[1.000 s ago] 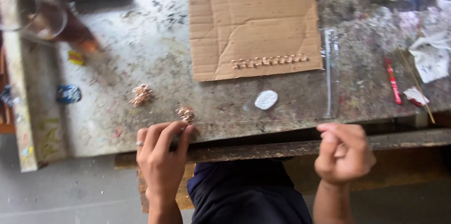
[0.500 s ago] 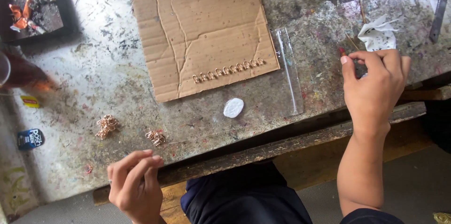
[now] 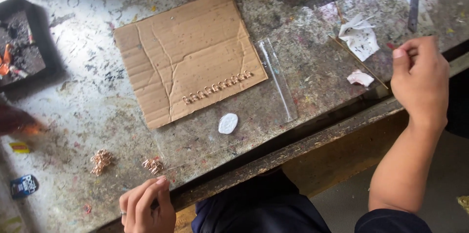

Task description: Applying white paint to small metal jewelry components using a fine-tipped brush.

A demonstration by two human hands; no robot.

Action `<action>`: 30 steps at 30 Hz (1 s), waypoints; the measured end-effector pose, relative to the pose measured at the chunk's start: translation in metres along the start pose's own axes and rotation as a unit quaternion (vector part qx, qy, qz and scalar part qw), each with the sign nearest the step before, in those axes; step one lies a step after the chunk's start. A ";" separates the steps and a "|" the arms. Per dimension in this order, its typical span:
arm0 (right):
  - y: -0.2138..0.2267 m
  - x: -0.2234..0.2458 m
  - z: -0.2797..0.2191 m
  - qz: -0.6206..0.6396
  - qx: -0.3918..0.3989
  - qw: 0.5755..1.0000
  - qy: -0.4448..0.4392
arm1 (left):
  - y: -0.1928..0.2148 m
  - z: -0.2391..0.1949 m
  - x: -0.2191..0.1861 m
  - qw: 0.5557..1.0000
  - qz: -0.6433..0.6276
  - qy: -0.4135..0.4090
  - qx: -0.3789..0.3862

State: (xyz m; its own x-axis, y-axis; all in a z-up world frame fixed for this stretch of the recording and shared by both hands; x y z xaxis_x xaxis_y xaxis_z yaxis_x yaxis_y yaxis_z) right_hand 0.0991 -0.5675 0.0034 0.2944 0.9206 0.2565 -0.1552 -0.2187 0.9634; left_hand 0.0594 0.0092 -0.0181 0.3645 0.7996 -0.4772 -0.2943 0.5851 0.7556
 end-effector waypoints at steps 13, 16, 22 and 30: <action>-0.016 0.018 0.003 -0.104 0.045 0.993 0.039 | -0.006 -0.012 0.013 1.000 -0.008 0.000 -0.012; -0.019 0.018 -0.006 -0.185 0.004 0.981 0.053 | -0.004 -0.009 0.008 1.000 0.000 0.004 -0.001; -0.011 0.016 -0.016 -0.175 0.007 0.983 0.061 | -0.002 -0.007 0.001 1.000 0.006 0.009 0.008; -0.011 0.038 -0.067 0.342 -0.138 0.930 0.004 | 0.009 0.008 -0.023 0.992 -0.123 -0.007 -0.041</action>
State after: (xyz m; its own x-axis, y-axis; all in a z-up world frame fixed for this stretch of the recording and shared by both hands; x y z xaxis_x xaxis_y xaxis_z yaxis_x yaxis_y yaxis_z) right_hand 0.0492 -0.5086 -0.0028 0.0303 0.6003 0.7992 -0.5401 -0.6629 0.5185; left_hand 0.0553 -0.0045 0.0031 0.4467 0.6300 -0.6353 -0.2649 0.7714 0.5786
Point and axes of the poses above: each hand's wrist, its own z-axis towards the middle knuckle, its own y-axis out of the back of the hand, x = y × z, the point moved 7 cm from there along z, towards the middle knuckle, and after that the axes turned 11 degrees about x, right-handed, at the moved point
